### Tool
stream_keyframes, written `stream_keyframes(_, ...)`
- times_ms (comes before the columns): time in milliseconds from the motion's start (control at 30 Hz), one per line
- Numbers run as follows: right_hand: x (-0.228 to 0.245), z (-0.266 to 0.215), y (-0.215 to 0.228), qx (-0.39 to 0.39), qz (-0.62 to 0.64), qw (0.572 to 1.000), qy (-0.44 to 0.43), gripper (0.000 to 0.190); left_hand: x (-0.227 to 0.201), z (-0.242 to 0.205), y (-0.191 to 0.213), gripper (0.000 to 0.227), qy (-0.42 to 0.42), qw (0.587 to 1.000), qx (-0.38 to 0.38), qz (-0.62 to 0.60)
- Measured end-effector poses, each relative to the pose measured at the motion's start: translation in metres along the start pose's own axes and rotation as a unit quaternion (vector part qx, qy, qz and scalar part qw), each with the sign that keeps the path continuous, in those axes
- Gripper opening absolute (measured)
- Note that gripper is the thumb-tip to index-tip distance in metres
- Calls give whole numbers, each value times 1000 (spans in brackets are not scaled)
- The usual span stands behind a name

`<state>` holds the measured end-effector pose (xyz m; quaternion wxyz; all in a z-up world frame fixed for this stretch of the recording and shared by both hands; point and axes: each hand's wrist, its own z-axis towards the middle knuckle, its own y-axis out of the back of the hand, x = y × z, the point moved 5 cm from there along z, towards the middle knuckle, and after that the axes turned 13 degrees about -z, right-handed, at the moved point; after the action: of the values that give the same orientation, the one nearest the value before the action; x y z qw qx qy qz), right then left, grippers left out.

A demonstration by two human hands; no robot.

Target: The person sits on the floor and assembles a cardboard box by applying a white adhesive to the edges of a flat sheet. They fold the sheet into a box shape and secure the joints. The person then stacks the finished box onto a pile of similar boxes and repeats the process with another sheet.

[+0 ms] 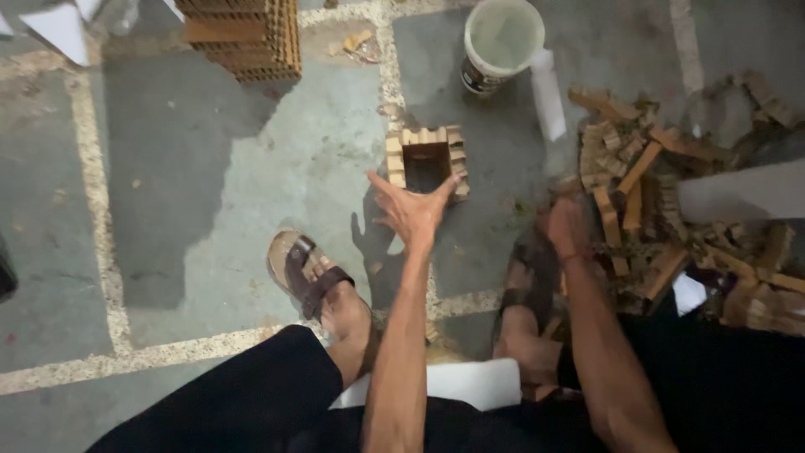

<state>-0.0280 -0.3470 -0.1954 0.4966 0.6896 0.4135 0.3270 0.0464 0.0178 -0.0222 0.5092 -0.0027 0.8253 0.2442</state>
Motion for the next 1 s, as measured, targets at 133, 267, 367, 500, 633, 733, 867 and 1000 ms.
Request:
stream_keyframes(133, -3, 5, 2, -140, -26, 987, 79, 32, 9, 2, -5, 156, 12, 1000, -3, 15)
stream_keyframes(267, -7, -8, -3, -206, 53, 973, 89, 23, 8, 1, -4, 157, 17, 999, 0, 31)
stream_keyframes(367, -1, -6, -3, -117, 51, 992, 14, 24, 6, 3, -4, 158, 28, 999, 15, 35)
stream_keyframes(500, 17, -21, 15, -178, 32, 980, 79, 17, 7, 0, -2, 157, 14, 1000, 7, 14)
stream_keyframes(633, 24, -11, 33, -162, 3, 986, 48, 15, 9, 5, -6, 157, 14, 1000, 13, 18)
stream_keyframes(733, 31, -12, 70, -83, 212, 974, 9, 19, 16, 5, -8, 157, 18, 1000, 14, 11)
stream_keyframes(867, 83, -16, 134, 27, 427, 903, 38, 19, 11, 4, -7, 159, 16, 1000, 2, -11)
stream_keyframes(1000, 126, -44, 177, -7, 331, 939, 92, 17, 12, 4, -5, 162, 49, 999, 4, -1)
